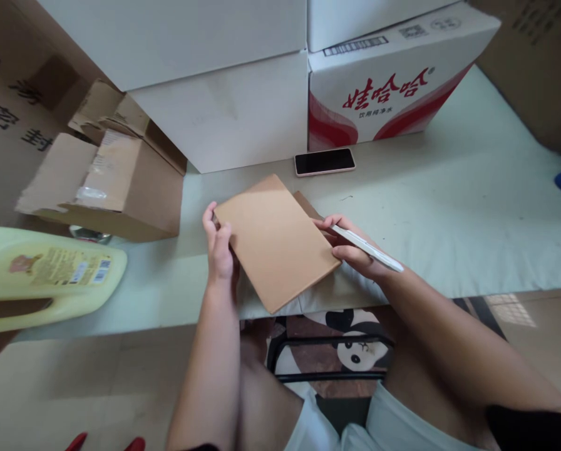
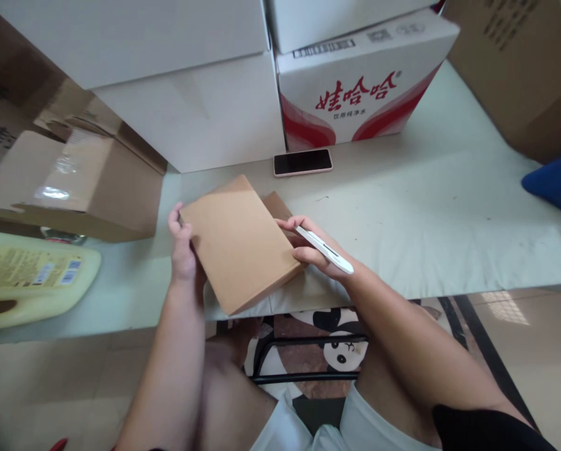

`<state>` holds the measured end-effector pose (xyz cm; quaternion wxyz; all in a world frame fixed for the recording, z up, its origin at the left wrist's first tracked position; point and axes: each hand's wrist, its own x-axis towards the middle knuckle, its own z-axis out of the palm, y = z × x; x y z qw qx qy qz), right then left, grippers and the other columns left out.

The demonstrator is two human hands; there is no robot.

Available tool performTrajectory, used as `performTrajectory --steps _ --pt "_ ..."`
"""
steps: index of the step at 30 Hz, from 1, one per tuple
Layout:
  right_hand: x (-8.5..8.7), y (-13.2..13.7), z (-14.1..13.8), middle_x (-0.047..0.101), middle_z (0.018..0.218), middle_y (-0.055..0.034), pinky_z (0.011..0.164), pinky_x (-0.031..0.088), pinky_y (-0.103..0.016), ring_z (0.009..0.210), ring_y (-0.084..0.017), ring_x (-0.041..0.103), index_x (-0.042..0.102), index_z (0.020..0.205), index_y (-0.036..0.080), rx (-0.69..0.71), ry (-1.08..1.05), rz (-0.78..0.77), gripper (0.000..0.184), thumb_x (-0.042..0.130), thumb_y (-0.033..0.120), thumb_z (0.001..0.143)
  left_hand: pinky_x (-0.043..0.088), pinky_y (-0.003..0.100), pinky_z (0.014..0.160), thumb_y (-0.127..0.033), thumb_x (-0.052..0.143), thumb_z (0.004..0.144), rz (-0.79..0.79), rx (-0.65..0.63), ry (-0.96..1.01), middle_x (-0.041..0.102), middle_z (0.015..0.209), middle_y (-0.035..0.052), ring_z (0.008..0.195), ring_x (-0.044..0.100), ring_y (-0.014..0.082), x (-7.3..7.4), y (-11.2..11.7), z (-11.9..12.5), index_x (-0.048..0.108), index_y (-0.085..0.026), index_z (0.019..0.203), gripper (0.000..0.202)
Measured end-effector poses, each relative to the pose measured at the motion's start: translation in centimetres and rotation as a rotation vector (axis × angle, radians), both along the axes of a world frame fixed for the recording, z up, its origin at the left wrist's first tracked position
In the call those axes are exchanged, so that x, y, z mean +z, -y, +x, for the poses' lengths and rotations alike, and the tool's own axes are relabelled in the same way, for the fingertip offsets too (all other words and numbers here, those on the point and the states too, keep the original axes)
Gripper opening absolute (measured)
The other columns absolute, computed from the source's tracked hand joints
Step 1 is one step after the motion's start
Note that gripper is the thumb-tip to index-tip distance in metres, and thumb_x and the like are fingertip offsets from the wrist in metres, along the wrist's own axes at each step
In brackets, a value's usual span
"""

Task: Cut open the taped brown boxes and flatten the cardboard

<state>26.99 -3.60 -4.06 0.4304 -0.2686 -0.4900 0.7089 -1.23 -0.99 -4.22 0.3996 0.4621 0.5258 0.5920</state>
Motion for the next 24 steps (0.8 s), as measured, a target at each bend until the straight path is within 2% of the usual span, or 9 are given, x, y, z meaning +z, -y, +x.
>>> performTrajectory --steps 3,5,8,10,12,14,18,22,24 --pt "0.3 0.2 -0.1 0.063 0.141 -0.0064 0.11 0.041 -0.046 0.129 -0.027 0.06 0.054 0.108 0.03 -0.065 0.087 0.046 0.04 0.078 0.045 0.079 0.052 0.034 0.085 -0.047 0.072 0.074 -0.081 0.078 -0.06 0.061 0.117 0.0067 0.101 0.064 0.0229 0.2 0.0 -0.7 0.05 -0.028 0.123 0.057" --pt "0.4 0.4 -0.2 0.068 0.132 -0.0062 0.111 0.039 -0.047 0.126 -0.027 0.06 0.057 0.106 0.03 -0.235 0.214 0.118 0.037 0.078 0.044 0.079 0.05 0.032 0.079 -0.042 0.071 0.072 -0.105 0.118 -0.04 0.061 0.106 0.0047 0.092 0.062 0.0205 0.5 0.0 -0.8 0.052 -0.026 0.112 0.047" --pt "0.4 0.4 -0.4 0.073 0.112 -0.0041 0.104 0.043 -0.045 0.11 -0.025 0.064 0.06 0.103 0.03 -0.578 0.363 0.201 0.027 0.073 0.041 0.082 0.047 0.03 0.075 -0.038 0.066 0.073 -0.087 0.162 -0.025 0.059 0.098 0.0028 0.085 0.059 0.0185 0.7 -0.1 -0.6 0.051 -0.025 0.105 0.037" --pt "0.3 0.2 -0.6 0.073 0.095 -0.0023 0.096 0.046 -0.042 0.096 -0.024 0.066 0.06 0.102 0.03 -0.75 0.327 0.204 0.021 0.064 0.042 0.086 0.046 0.029 0.071 -0.036 0.064 0.073 -0.072 0.224 -0.03 0.058 0.094 0.0019 0.082 0.057 0.017 0.7 -0.4 -0.5 0.05 -0.025 0.101 0.034" --pt "0.2 0.0 -0.7 0.069 0.079 0.0003 0.087 0.047 -0.039 0.083 -0.022 0.065 0.058 0.103 0.03 -0.836 0.241 0.171 0.021 0.056 0.044 0.088 0.044 0.027 0.069 -0.034 0.063 0.073 -0.073 0.308 -0.031 0.056 0.09 0.0007 0.077 0.055 0.0152 0.7 -0.7 -0.4 0.049 -0.025 0.097 0.03" --pt "0.2 0.0 -0.8 0.065 0.072 0.0023 0.082 0.047 -0.038 0.075 -0.021 0.063 0.057 0.105 0.03 -0.837 0.211 0.133 0.022 0.054 0.044 0.088 0.043 0.027 0.068 -0.033 0.062 0.073 -0.101 0.376 -0.036 0.055 0.087 -0.0003 0.076 0.053 0.014 0.7 -0.9 -0.4 0.049 -0.024 0.095 0.027" --pt "0.3 0.4 -0.8 0.067 0.075 0.0026 0.082 0.046 -0.037 0.074 -0.02 0.062 0.059 0.107 0.03 -0.741 0.282 0.172 0.021 0.057 0.039 0.088 0.042 0.026 0.07 -0.038 0.069 0.075 -0.143 0.425 -0.078 0.052 0.084 -0.0013 0.076 0.052 0.0138 1.0 -0.6 -0.4 0.05 -0.023 0.09 0.029" --pt "0.4 0.6 -0.9 0.067 0.075 0.0033 0.078 0.045 -0.036 0.073 -0.019 0.062 0.06 0.106 0.03 -0.714 0.308 0.158 0.021 0.058 0.037 0.086 0.036 0.026 0.059 -0.057 0.064 0.081 -0.145 0.337 -0.109 0.043 0.068 -0.0032 0.064 0.045 0.0134 1.5 0.1 -0.7 0.045 -0.022 0.075 0.04" --pt "0.3 0.5 -0.9 0.065 0.073 0.0037 0.076 0.045 -0.036 0.072 -0.019 0.061 0.06 0.104 0.029 -0.724 0.303 0.134 0.02 0.057 0.035 0.086 0.034 0.026 0.053 -0.057 0.059 0.082 -0.18 0.28 -0.03 0.044 0.065 -0.0025 0.059 0.045 0.0132 1.8 0.4 -1.0 0.045 -0.022 0.071 0.039"
